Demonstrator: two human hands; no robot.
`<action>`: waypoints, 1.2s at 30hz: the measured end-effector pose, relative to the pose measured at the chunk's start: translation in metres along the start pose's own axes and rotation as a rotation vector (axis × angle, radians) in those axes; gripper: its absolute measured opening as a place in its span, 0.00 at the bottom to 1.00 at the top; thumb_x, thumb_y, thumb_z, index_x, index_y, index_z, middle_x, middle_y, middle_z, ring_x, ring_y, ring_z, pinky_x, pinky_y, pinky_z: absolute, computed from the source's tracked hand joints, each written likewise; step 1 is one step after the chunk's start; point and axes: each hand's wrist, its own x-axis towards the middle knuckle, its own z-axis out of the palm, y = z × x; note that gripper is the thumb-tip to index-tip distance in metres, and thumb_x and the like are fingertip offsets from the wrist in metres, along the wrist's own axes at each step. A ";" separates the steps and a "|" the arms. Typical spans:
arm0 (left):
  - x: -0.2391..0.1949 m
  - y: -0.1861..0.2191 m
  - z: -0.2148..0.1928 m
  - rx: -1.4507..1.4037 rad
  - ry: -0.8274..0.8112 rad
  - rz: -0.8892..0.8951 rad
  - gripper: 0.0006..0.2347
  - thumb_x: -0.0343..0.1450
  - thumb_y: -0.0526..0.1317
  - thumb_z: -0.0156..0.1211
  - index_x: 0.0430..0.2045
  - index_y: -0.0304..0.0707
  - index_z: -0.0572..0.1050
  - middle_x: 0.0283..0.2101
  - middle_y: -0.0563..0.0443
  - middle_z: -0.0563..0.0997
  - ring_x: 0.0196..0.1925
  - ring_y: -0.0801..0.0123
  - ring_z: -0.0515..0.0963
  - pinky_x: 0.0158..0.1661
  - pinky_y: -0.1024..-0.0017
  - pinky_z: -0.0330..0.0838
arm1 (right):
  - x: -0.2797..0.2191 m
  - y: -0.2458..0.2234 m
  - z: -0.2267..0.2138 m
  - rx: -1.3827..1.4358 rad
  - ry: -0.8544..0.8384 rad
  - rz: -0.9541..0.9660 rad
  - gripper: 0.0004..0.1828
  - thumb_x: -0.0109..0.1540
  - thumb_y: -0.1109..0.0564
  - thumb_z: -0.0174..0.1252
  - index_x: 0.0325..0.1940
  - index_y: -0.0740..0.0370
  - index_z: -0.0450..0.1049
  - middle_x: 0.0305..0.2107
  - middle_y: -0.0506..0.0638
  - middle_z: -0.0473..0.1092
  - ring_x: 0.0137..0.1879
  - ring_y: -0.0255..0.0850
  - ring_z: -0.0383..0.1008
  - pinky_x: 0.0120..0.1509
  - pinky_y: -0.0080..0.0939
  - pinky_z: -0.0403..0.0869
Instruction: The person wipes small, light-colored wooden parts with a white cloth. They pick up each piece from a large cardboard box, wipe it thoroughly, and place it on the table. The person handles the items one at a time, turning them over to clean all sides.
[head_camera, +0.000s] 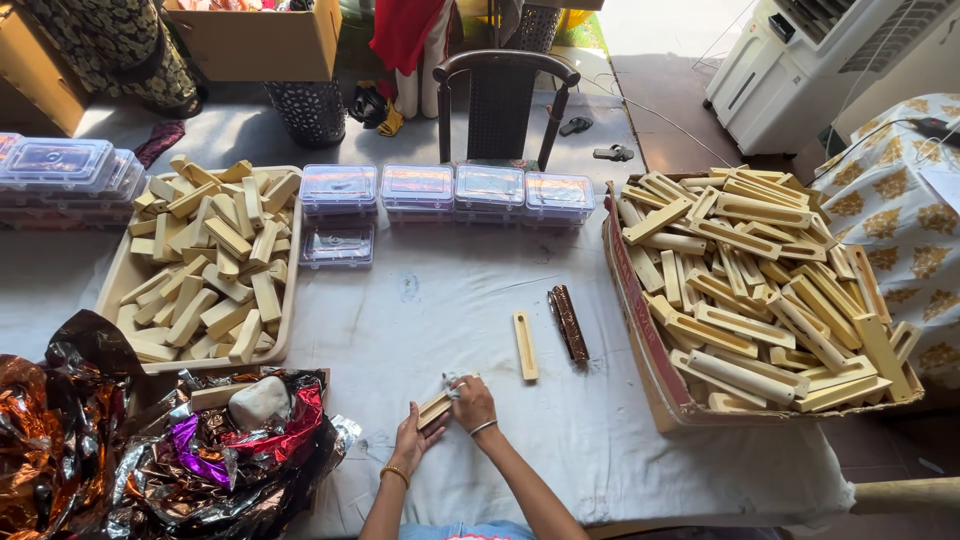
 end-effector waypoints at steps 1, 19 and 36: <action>0.008 -0.006 -0.009 -0.002 0.002 0.002 0.28 0.73 0.60 0.47 0.53 0.32 0.71 0.53 0.39 0.81 0.48 0.60 0.87 0.42 0.66 0.84 | -0.007 -0.009 0.000 0.001 -0.002 -0.002 0.12 0.52 0.64 0.64 0.39 0.58 0.77 0.41 0.52 0.73 0.50 0.52 0.73 0.55 0.50 0.73; 0.008 -0.011 -0.016 -0.046 -0.136 0.087 0.25 0.73 0.54 0.46 0.59 0.35 0.66 0.55 0.41 0.80 0.55 0.59 0.83 0.50 0.62 0.81 | -0.007 0.001 0.011 -0.242 -0.026 -0.121 0.11 0.55 0.65 0.57 0.41 0.66 0.77 0.45 0.56 0.74 0.51 0.52 0.73 0.52 0.51 0.73; 0.001 -0.010 -0.008 -0.022 -0.096 0.132 0.25 0.74 0.54 0.47 0.61 0.38 0.67 0.54 0.37 0.81 0.54 0.56 0.82 0.47 0.63 0.82 | 0.020 0.005 -0.017 -0.347 -0.081 0.089 0.09 0.54 0.56 0.63 0.38 0.50 0.81 0.38 0.46 0.73 0.48 0.45 0.71 0.49 0.50 0.69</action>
